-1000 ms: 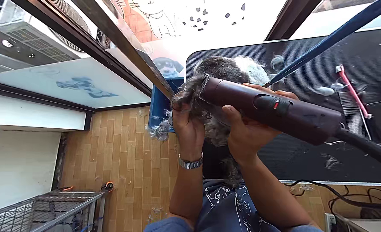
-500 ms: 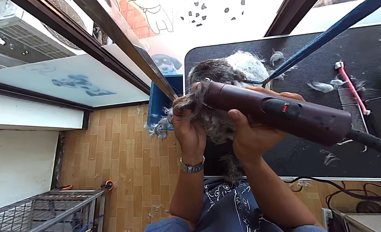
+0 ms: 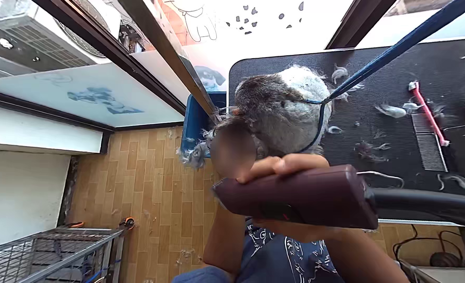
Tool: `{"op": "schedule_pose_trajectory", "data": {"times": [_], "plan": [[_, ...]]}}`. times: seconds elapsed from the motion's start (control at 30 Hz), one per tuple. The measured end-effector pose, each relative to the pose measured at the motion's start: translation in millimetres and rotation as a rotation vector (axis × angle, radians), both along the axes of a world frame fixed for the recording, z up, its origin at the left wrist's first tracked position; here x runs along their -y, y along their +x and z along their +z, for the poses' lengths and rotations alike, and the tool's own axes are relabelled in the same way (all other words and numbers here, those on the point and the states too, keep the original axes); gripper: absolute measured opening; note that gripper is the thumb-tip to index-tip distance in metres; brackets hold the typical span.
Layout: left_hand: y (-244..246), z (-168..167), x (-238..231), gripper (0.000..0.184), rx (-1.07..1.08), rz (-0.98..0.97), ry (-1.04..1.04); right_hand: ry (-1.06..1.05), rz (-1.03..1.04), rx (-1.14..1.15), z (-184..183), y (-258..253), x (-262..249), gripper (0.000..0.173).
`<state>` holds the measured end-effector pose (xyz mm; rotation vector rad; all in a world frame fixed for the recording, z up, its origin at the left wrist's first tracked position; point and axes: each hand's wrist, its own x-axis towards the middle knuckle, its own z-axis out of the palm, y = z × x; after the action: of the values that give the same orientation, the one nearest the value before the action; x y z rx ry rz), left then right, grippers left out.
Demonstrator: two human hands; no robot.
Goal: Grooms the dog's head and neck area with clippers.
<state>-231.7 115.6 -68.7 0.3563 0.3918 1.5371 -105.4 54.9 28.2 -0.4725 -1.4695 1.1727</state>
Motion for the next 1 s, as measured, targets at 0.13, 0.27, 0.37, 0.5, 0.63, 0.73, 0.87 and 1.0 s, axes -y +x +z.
{"op": "schedule_pose_trajectory", "data": {"times": [0.13, 0.27, 0.37, 0.5, 0.63, 0.73, 0.87, 1.0], "plan": [[-10, 27, -10, 0.028, -0.063, 0.033, -0.206, -0.139, -0.051, -0.009, -10, 35, 27, 0.061], [-27, 32, -10, 0.021, -0.820, 0.545, 0.010, -0.167, -0.163, -0.034, -16, 84, 41, 0.083], [-21, 54, -16, 0.025, -1.089, 0.668, 0.426, -0.166, -0.197, -0.048, -19, 105, 47, 0.091], [15, 47, -47, 0.059, -1.355, 0.365, 0.569, -0.161, -0.183, -0.083, -15, 111, 54, 0.091], [28, -26, -30, 0.058, -1.106, 0.111, 0.018, -0.157, -0.184, -0.074, -13, 125, 66, 0.089], [23, -67, -23, 0.047, -0.675, 0.019, -0.506, -0.212, -0.254, -0.133, -19, 136, 78, 0.087], [0, -85, -27, 0.035, -0.180, -0.183, -0.408, -0.333, -0.346, -0.400, -29, 146, 88, 0.070], [-15, -54, -18, 0.029, -0.828, -0.213, -0.079, -0.460, -0.348, -0.368, -40, 152, 96, 0.074]]}}
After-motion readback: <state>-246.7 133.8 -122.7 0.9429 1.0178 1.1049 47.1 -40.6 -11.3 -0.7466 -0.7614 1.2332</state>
